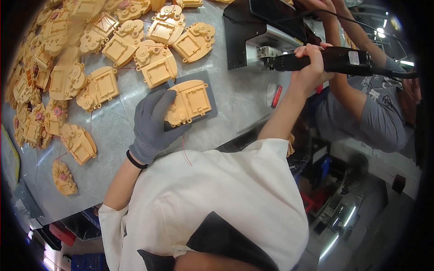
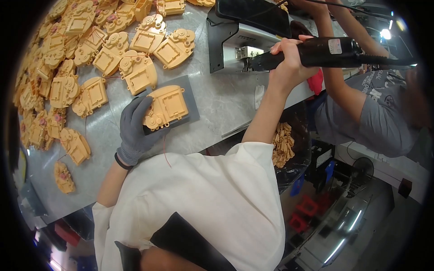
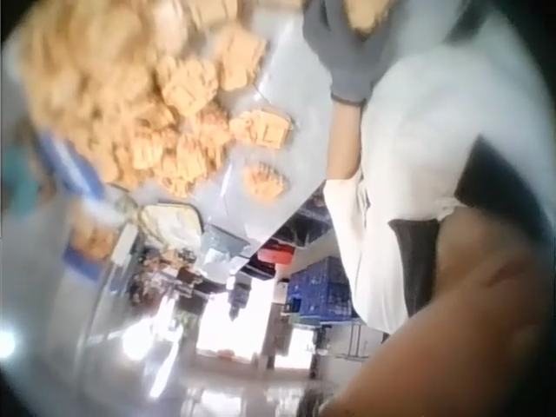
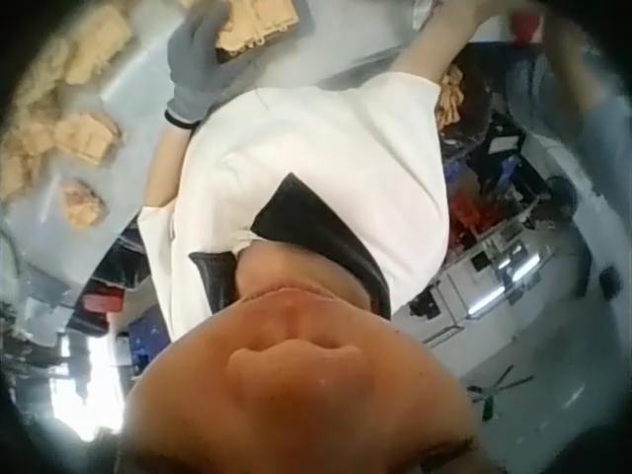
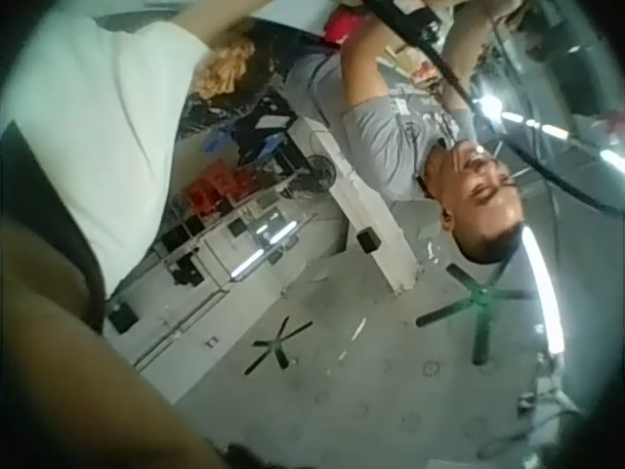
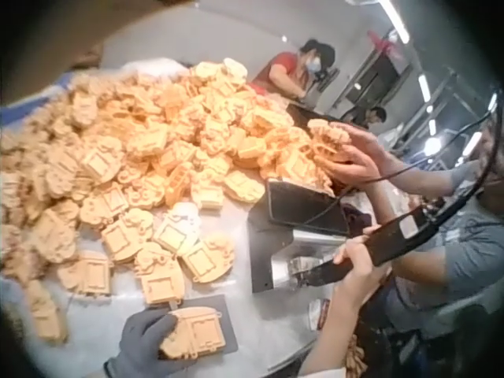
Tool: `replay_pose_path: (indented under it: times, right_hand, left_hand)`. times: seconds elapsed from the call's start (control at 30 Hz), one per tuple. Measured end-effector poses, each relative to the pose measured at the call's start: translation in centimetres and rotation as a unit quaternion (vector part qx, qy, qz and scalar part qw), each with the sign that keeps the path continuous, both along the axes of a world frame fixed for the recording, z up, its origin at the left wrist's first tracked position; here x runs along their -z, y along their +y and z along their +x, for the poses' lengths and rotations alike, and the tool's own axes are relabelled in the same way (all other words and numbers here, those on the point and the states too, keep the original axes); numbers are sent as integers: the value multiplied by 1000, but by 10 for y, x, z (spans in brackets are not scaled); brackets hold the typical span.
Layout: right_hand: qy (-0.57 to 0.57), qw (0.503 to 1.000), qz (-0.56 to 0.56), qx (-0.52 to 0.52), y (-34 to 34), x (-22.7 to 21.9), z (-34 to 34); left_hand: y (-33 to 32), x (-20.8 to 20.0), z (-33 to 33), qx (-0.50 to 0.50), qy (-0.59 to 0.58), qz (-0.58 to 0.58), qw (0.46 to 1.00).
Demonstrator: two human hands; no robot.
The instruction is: The person assembles a toy tank by attaching yellow plastic parts to a toy tank chassis with screws, using an electric screwdriver.
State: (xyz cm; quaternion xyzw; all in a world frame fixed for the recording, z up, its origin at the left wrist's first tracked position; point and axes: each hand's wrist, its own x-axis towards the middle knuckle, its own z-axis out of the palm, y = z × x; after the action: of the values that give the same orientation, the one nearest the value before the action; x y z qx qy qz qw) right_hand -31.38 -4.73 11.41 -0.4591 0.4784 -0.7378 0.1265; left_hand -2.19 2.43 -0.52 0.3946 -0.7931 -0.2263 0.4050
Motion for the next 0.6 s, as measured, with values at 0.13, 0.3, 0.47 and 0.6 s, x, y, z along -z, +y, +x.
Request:
replay_pose_path:
  times: [0.13,0.3,0.47,0.6]
  right_hand:
    - [-24,997,23,-76,21,3,21]
    - [24,931,-46,-360,80,-14,85]
    - [-7,925,-10,-379,78,-4,101]
    - [-1,926,-11,-379,77,4,111]
  left_hand:
    - [-1,2,-1,-25,1,19,1000]
    - [-6,-6,-2,8,-1,37,999]
    - [-7,0,-1,-24,-15,17,999]
    - [-3,5,0,-27,-16,14,999]
